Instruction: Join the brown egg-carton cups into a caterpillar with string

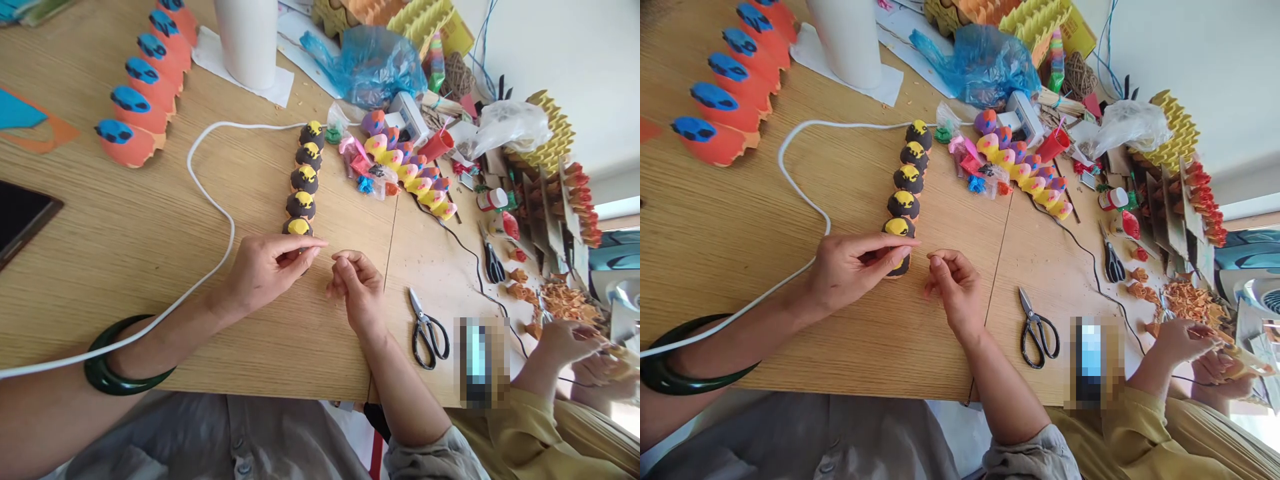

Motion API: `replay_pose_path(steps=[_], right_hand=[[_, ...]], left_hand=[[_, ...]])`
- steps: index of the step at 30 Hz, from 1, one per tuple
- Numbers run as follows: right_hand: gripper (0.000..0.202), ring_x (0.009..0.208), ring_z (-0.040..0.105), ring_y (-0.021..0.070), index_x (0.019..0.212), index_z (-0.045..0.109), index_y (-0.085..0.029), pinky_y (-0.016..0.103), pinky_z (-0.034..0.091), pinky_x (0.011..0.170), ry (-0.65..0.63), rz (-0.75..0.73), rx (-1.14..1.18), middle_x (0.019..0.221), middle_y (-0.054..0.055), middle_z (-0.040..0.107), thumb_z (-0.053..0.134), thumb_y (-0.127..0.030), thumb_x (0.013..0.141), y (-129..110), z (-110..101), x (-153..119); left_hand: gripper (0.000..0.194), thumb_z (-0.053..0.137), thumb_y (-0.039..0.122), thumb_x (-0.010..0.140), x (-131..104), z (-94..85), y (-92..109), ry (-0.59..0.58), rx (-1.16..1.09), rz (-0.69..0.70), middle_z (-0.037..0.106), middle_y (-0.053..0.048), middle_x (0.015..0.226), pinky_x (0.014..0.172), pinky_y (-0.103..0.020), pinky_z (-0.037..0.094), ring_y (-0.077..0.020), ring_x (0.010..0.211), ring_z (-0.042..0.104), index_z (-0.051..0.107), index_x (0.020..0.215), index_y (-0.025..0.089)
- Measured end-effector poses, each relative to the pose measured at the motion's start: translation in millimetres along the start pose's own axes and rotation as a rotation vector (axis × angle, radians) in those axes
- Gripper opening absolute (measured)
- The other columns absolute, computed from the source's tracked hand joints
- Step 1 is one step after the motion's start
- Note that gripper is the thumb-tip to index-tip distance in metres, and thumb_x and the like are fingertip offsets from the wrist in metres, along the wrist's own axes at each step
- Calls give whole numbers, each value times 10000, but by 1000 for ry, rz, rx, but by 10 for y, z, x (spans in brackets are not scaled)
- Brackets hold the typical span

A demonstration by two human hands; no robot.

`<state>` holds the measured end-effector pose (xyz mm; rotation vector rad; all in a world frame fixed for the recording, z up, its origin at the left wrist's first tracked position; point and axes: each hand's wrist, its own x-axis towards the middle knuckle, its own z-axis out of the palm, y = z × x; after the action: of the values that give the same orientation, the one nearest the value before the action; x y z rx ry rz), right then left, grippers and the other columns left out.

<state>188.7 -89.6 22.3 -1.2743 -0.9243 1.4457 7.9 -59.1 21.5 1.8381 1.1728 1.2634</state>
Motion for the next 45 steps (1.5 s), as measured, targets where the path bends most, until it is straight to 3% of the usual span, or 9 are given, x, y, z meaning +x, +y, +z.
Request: replay_pose_path(steps=[4, 8, 18, 24, 27, 34, 39, 43, 45], right_hand=[[419, 402, 368, 68, 731, 691, -205, 219, 482, 444, -41, 24, -12, 476, -96, 364, 694, -582, 914, 15, -5, 3], [411, 426, 428, 69, 754, 697, -203, 221, 471, 465, -53, 13, -37, 519, -75, 465, 696, -581, 915, 24, -12, -6], [529, 411, 414, 63, 592, 634, -187, 213, 400, 424, -111, 6, -134, 504, -32, 550, 652, -576, 950, 9, 6, -65], [365, 417, 432, 61, 735, 692, -190, 201, 457, 431, -54, 6, -22, 536, -58, 558, 749, -510, 900, 25, -3, -47], [279, 440, 480, 52, 840, 724, -194, 185, 457, 456, 19, -17, -13, 580, -63, 590, 799, -461, 870, 36, -14, -23], [270, 496, 505, 73, 854, 704, -209, 218, 502, 505, 33, -22, -5, 634, -55, 586, 798, -462, 861, 81, 3, -15], [197, 766, 613, 124, 839, 726, -226, 246, 567, 644, 32, -141, -60, 917, 18, 658, 813, -403, 851, 55, 32, -33], [148, 1160, 630, 207, 841, 742, -236, 300, 600, 822, 0, -140, -78, 1187, 70, 690, 804, -369, 865, 41, 53, -39], [153, 1219, 631, 223, 831, 736, -231, 335, 598, 897, -37, -113, -61, 1243, 77, 698, 802, -364, 868, 50, 60, -42]], left_hand=[[189, 670, 238, 966, -10, -1, 8, -53, -23, 13, 832, -17, 912, 629, -175, 542, -99, 664, 705, 819, 1075, 199], [188, 717, 248, 955, -20, 21, 6, -83, 17, 153, 818, -5, 875, 574, -186, 498, -74, 555, 615, 805, 1115, 201], [93, 705, 191, 962, -15, 27, 25, -77, 6, 281, 733, 38, 700, 597, -189, 483, -83, 590, 635, 749, 880, 199], [80, 709, 184, 957, -26, 33, 11, -57, 28, 296, 787, 11, 788, 619, -192, 514, -89, 619, 671, 779, 990, 201], [146, 690, 228, 973, -23, 23, 11, -30, 8, 198, 823, -11, 875, 662, -191, 543, -98, 671, 715, 803, 1063, 203], [311, 642, 407, 984, 45, -59, -42, 77, -108, -302, 832, -44, 1071, 759, -215, 575, -165, 886, 764, 821, 1114, 188], [338, 651, 427, 947, 91, -94, -145, 103, -48, -374, 811, -19, 934, 626, -231, 501, -141, 709, 659, 815, 1155, 217], [359, 652, 441, 922, 110, -98, -185, 94, -32, -410, 798, -24, 934, 655, -247, 498, -150, 729, 647, 814, 1145, 212], [378, 659, 455, 908, 114, -95, -189, 83, -51, -437, 802, -30, 968, 672, -255, 509, -158, 752, 658, 810, 1153, 210]])
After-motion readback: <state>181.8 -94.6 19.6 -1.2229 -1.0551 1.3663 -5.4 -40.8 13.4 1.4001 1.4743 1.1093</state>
